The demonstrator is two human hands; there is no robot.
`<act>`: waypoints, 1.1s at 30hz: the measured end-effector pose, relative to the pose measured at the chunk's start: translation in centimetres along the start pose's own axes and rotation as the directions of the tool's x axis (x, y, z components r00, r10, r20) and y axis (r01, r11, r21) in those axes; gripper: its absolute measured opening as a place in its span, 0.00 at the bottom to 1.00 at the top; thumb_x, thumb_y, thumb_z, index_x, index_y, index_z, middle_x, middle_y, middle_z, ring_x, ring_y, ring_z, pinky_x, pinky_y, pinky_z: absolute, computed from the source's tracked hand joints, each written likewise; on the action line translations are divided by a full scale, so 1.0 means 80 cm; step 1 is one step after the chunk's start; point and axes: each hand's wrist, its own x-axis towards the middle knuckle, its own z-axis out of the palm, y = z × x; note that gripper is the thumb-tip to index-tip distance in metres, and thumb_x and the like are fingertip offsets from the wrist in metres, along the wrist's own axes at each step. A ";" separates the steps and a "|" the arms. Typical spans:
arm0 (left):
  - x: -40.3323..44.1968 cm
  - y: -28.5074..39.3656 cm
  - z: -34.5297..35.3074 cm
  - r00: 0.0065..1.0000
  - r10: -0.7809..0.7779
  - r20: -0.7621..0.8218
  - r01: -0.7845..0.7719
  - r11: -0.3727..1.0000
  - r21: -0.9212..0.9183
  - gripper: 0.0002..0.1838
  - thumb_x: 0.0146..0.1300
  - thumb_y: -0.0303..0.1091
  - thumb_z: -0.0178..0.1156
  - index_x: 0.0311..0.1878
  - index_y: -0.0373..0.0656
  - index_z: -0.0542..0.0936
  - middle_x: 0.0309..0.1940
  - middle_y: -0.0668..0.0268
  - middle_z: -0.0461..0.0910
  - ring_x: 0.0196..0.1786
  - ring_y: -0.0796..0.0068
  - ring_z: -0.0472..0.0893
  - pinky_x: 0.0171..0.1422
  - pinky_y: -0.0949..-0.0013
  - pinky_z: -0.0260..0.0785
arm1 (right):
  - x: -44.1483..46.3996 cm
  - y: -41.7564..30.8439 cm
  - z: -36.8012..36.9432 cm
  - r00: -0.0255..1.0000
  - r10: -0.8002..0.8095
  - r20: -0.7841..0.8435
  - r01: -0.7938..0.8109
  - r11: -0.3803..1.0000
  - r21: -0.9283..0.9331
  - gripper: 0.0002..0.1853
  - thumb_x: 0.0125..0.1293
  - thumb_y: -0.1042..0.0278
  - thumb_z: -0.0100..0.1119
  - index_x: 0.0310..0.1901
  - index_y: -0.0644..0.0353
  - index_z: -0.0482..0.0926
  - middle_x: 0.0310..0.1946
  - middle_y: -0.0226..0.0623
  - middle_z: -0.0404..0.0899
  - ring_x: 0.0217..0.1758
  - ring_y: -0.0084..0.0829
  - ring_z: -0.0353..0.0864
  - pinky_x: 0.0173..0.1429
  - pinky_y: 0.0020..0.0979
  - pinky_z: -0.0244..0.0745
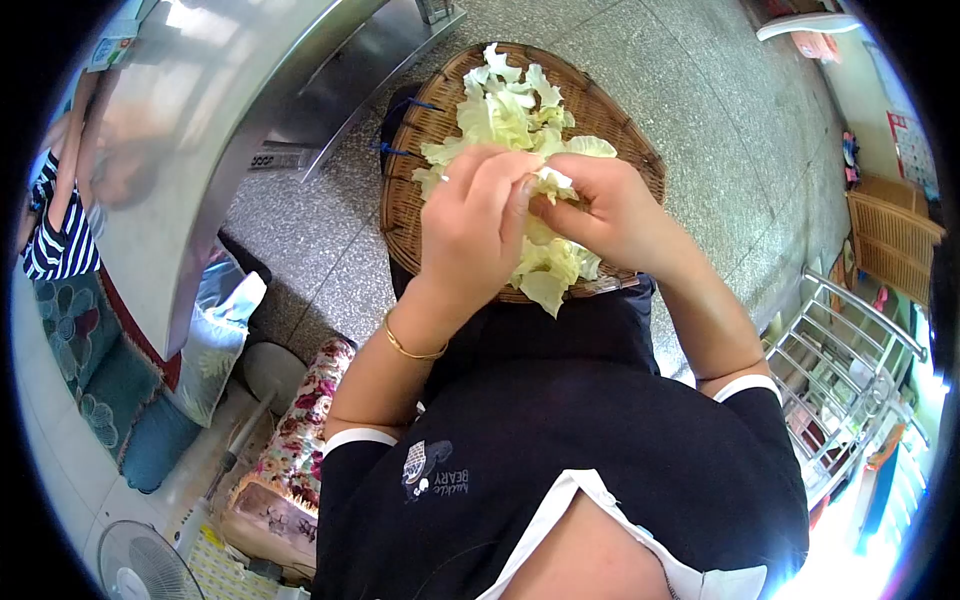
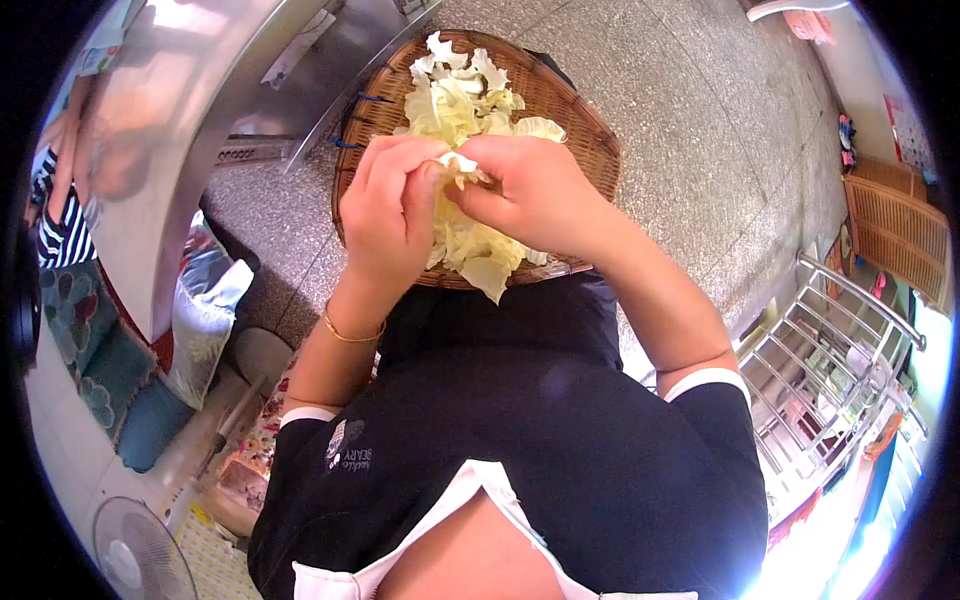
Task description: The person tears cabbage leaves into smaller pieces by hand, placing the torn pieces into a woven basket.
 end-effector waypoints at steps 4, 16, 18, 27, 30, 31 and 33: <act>-0.007 0.008 0.005 0.994 -0.107 -0.024 0.104 0.989 -0.100 0.04 0.66 0.25 0.53 0.43 0.37 0.75 0.31 0.59 0.76 0.31 0.65 0.77 0.35 0.69 0.70 | 0.000 0.006 0.004 0.985 -0.170 0.020 0.170 0.985 0.008 0.09 0.58 0.65 0.61 0.36 0.60 0.77 0.26 0.42 0.75 0.30 0.45 0.76 0.35 0.38 0.70; -0.030 -0.029 -0.019 0.774 -0.609 -0.176 0.561 0.787 -0.257 0.09 0.72 0.33 0.49 0.44 0.37 0.76 0.33 0.70 0.76 0.35 0.83 0.71 0.42 0.76 0.68 | -0.024 0.011 -0.028 0.950 -0.312 0.018 0.298 0.885 -0.358 0.08 0.56 0.65 0.63 0.36 0.56 0.78 0.27 0.35 0.77 0.33 0.39 0.78 0.37 0.36 0.72; -0.038 -0.037 -0.039 0.827 -0.561 -0.039 0.554 0.824 -0.115 0.10 0.71 0.33 0.50 0.44 0.38 0.77 0.34 0.68 0.77 0.35 0.79 0.73 0.42 0.75 0.68 | -0.033 0.013 -0.039 0.984 -0.097 0.147 0.151 0.894 -0.423 0.15 0.57 0.60 0.64 0.42 0.59 0.79 0.30 0.39 0.79 0.33 0.42 0.78 0.37 0.37 0.71; -0.031 -0.024 -0.051 0.852 -0.379 0.362 0.237 0.895 0.378 0.12 0.60 0.31 0.58 0.46 0.39 0.80 0.42 0.59 0.78 0.47 0.56 0.74 0.52 0.59 0.68 | -0.037 -0.014 -0.081 0.960 0.280 0.007 -0.231 0.805 -0.547 0.29 0.57 0.44 0.62 0.51 0.61 0.78 0.31 0.38 0.81 0.32 0.36 0.81 0.40 0.34 0.73; -0.028 -0.022 -0.053 0.812 -0.347 0.468 0.152 0.902 0.404 0.12 0.60 0.31 0.59 0.46 0.39 0.80 0.41 0.58 0.78 0.45 0.54 0.75 0.51 0.59 0.68 | -0.034 -0.005 -0.079 0.963 0.253 -0.091 -0.268 0.931 -0.247 0.25 0.63 0.43 0.55 0.45 0.61 0.80 0.29 0.35 0.81 0.33 0.32 0.81 0.35 0.31 0.73; -0.024 -0.019 -0.052 0.863 -0.306 0.401 0.163 0.921 0.353 0.12 0.60 0.30 0.60 0.47 0.39 0.80 0.40 0.58 0.78 0.45 0.57 0.75 0.50 0.61 0.68 | -0.034 -0.001 -0.074 0.949 0.252 -0.189 -0.249 0.968 0.040 0.25 0.66 0.42 0.51 0.40 0.61 0.80 0.27 0.34 0.81 0.33 0.29 0.82 0.33 0.31 0.73; -0.014 -0.008 -0.050 0.907 -0.263 0.328 0.165 0.940 0.298 0.12 0.59 0.30 0.61 0.47 0.39 0.80 0.39 0.58 0.78 0.44 0.60 0.76 0.48 0.63 0.69 | -0.027 -0.003 -0.058 0.962 0.203 -0.185 -0.140 0.942 0.305 0.26 0.69 0.44 0.47 0.43 0.63 0.78 0.29 0.36 0.80 0.34 0.29 0.81 0.35 0.30 0.75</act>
